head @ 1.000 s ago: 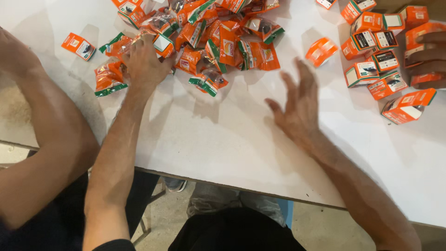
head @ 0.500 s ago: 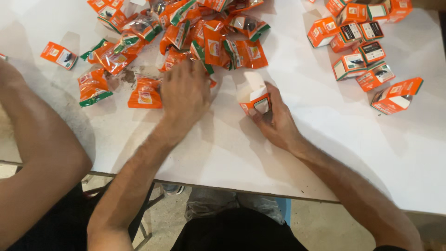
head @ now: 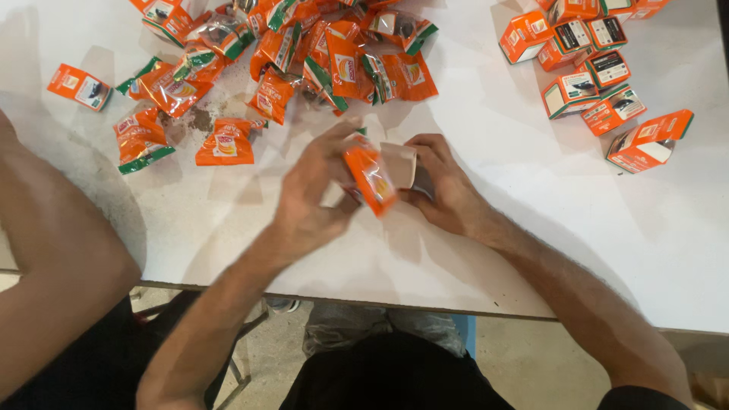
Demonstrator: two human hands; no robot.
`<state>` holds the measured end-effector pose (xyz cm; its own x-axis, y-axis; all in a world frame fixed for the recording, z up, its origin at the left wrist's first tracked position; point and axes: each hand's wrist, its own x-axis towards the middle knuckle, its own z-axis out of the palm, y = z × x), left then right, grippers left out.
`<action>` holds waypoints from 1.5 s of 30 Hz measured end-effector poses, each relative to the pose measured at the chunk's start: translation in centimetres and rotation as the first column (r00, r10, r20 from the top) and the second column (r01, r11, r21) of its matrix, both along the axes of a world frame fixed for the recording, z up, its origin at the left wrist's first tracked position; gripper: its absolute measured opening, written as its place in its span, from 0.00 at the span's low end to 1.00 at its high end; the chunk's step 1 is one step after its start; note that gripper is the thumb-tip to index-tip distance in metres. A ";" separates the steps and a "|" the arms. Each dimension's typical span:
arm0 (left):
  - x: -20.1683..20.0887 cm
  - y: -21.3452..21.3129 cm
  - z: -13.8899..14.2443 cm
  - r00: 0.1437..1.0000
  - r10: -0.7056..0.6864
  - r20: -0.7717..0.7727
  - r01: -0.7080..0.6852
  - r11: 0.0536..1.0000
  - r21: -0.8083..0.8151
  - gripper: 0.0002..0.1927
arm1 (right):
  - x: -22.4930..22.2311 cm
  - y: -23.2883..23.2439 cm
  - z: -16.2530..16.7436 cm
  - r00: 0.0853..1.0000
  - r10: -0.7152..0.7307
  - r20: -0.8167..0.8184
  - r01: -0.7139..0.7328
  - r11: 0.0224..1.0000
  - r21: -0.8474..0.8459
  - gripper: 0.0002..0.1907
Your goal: The person sits at a table covered with small orange cartons and plastic-wrapped items. They pick up a wrapped item, place it into an open carton, fold the carton flaps closed, and set the finished box aside, repeating this packing cycle with other boxes.
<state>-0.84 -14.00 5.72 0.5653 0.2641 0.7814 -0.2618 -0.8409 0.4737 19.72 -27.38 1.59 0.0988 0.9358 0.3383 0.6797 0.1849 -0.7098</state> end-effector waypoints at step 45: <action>4.6 3.1 -4.6 0.867 -0.463 -0.182 -0.011 0.349 -0.937 0.06 | -1.2 -0.6 -1.4 0.932 -0.131 0.337 0.067 0.978 0.196 0.28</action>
